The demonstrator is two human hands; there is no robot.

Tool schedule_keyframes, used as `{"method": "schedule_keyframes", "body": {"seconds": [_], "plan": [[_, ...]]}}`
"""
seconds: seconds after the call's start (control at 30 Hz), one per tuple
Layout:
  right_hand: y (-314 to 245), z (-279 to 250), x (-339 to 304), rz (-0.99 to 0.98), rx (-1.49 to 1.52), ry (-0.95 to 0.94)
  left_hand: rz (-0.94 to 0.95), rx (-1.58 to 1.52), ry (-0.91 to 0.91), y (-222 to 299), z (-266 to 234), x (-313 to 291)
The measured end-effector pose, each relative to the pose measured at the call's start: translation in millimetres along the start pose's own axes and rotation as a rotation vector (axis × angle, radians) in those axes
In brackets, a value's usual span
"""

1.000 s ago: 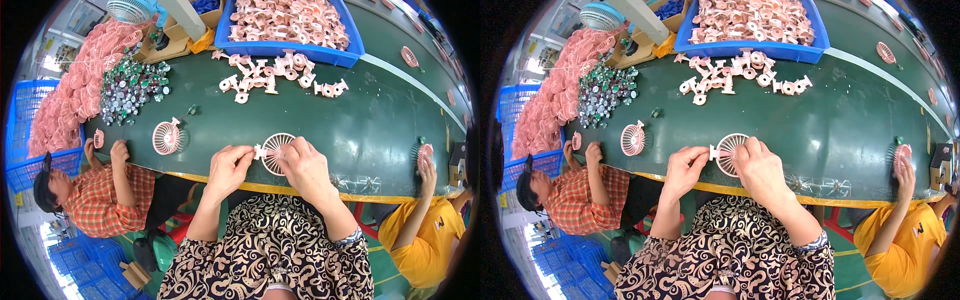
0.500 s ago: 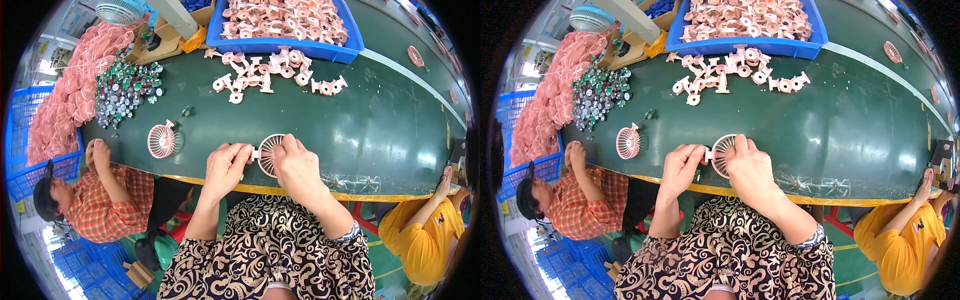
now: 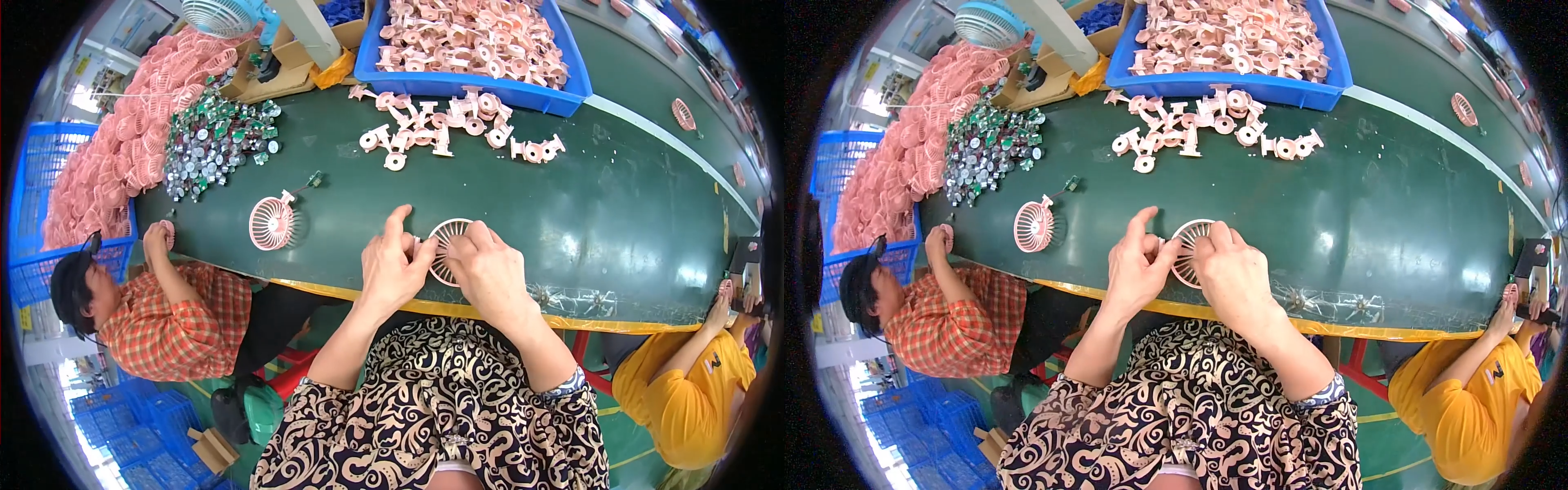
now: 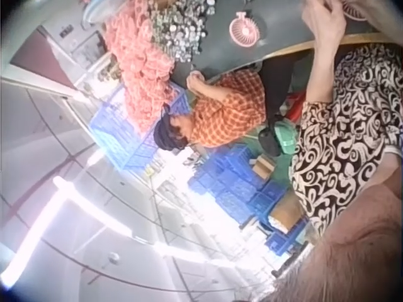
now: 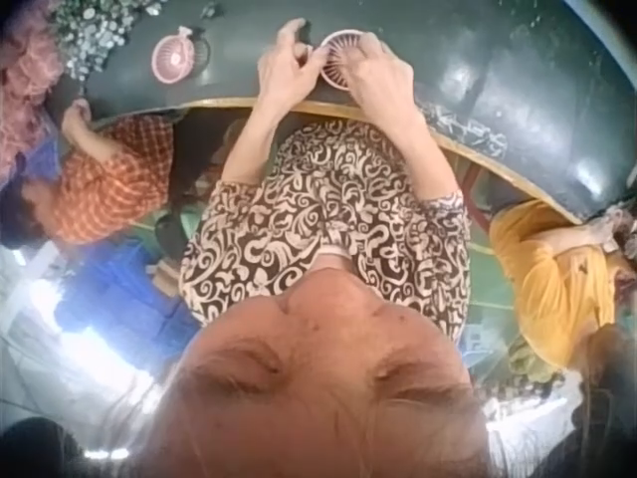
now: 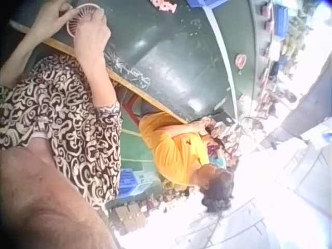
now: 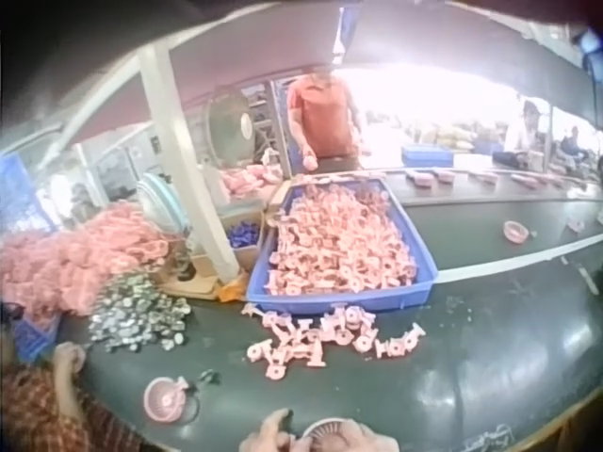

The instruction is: The person assembles mini fan parts by attaching plastic mounting pieces into circular fan grills by hand and setting the assembled parts along the conveyor table.

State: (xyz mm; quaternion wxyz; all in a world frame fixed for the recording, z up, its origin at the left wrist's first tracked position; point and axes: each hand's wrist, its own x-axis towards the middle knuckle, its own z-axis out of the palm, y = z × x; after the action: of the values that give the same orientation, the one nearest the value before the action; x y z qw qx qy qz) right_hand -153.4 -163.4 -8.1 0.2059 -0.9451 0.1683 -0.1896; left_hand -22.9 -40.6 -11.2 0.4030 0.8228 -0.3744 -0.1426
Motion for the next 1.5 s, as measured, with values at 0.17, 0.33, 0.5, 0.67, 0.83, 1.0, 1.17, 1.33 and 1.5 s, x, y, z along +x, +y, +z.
{"method": "schedule_keyframes", "body": {"seconds": [0.17, 0.33, 0.5, 0.67, 0.83, 1.0, 1.17, 1.33, 1.5], "plan": [[3, 5, -2, -0.016, 0.046, 0.07, 0.052, 0.003, 0.013, -5, 3, -3], [-2, 1, -3, 0.01, 0.028, 0.054, 0.111, 0.02, 0.016, -4, 1, -2], [-2, 0, 1, 0.028, -0.097, -0.09, 0.087, 0.052, -0.031, -5, -2, 0], [-2, -7, 8, 0.01, -0.102, -0.147, 0.08, 0.041, -0.045, 0, -6, 2], [-6, -16, -4, 0.054, 0.047, -0.075, 0.11, -0.015, -0.119, -4, -14, 6], [9, -46, -25, 0.091, 0.173, -0.054, 0.09, -0.15, 0.076, -35, -56, 17], [69, -95, -56, 0.48, -0.304, 0.158, 0.15, 0.389, 0.562, -81, -117, 23], [99, -117, -35, 0.492, -0.345, 0.375, 0.067, 0.597, 0.708, -136, -139, 16], [111, -81, 23, 0.171, -0.171, 0.289, -0.063, 0.312, 0.516, -151, -136, 6]]}}
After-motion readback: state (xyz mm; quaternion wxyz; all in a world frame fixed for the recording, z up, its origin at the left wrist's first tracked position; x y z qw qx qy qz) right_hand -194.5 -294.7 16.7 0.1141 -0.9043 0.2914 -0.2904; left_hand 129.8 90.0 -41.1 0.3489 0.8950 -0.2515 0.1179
